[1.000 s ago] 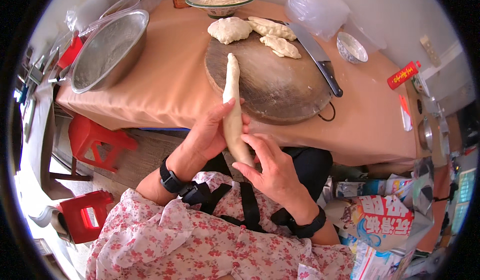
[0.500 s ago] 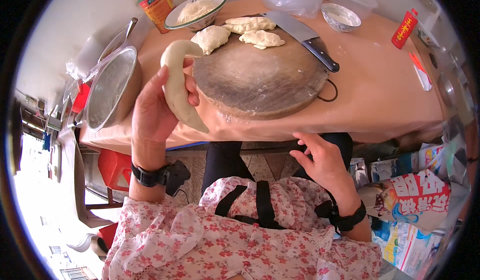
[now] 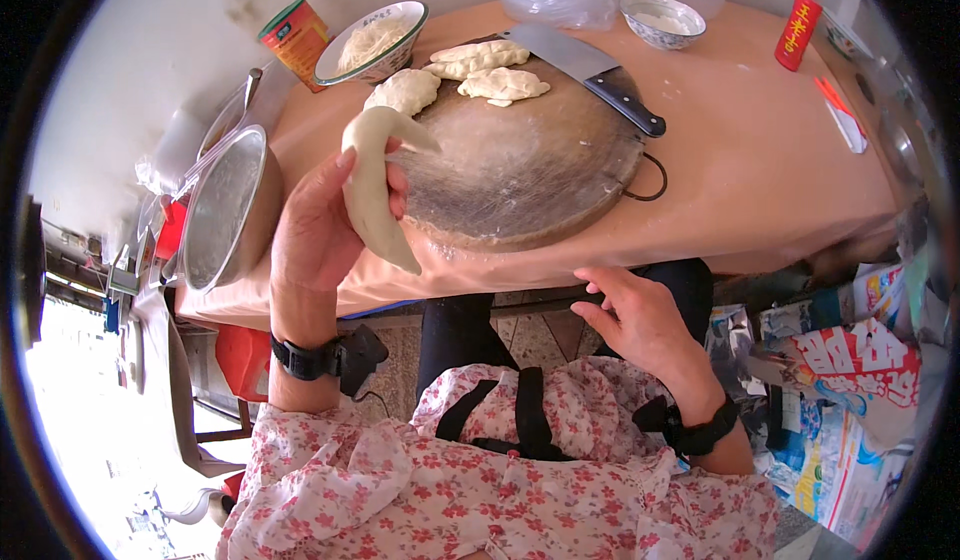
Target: Kneading and stretching a piece of dough on a wooden board.
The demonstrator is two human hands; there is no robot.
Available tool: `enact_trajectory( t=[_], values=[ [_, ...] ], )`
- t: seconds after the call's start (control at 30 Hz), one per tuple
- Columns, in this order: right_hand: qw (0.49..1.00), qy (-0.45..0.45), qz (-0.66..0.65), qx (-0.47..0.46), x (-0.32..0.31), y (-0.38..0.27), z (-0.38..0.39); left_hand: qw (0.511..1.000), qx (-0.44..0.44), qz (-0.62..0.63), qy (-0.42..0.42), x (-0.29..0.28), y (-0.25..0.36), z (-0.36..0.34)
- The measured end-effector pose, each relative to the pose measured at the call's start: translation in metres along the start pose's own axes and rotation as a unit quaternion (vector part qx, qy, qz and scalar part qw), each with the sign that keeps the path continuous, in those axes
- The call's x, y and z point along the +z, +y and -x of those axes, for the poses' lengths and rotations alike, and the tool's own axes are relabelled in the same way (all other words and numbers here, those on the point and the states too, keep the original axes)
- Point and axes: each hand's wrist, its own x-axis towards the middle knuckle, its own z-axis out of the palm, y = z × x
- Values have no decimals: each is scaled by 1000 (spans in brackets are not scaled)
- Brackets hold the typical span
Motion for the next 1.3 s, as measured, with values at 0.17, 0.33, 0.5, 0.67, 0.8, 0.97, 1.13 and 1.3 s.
enact_trajectory(
  t=[0.17,0.33,0.5,0.67,0.8,0.97,1.13,1.3],
  values=[
    [998,18,27,-58,-1,-2,-6,998,38,-54,16,9,4,-6],
    [998,4,23,-54,4,3,-5,995,31,-98,-1,-3,11,-15],
    [999,-16,-8,-27,-6,-9,-14,980,37,-191,-29,11,10,-21],
    [958,193,17,-212,-17,-62,-68,932,58,-350,-72,32,9,-31],
    [918,246,48,-308,-17,-90,-103,872,65,-469,-125,45,12,-39],
    [967,137,-86,-197,-17,-77,-111,823,117,-551,-74,46,15,-39],
    [973,141,-39,-178,-29,-83,-116,829,104,-542,-86,30,12,-41],
    [984,99,8,-150,-39,-85,-116,822,83,-555,-92,25,15,-43]
  ],
)
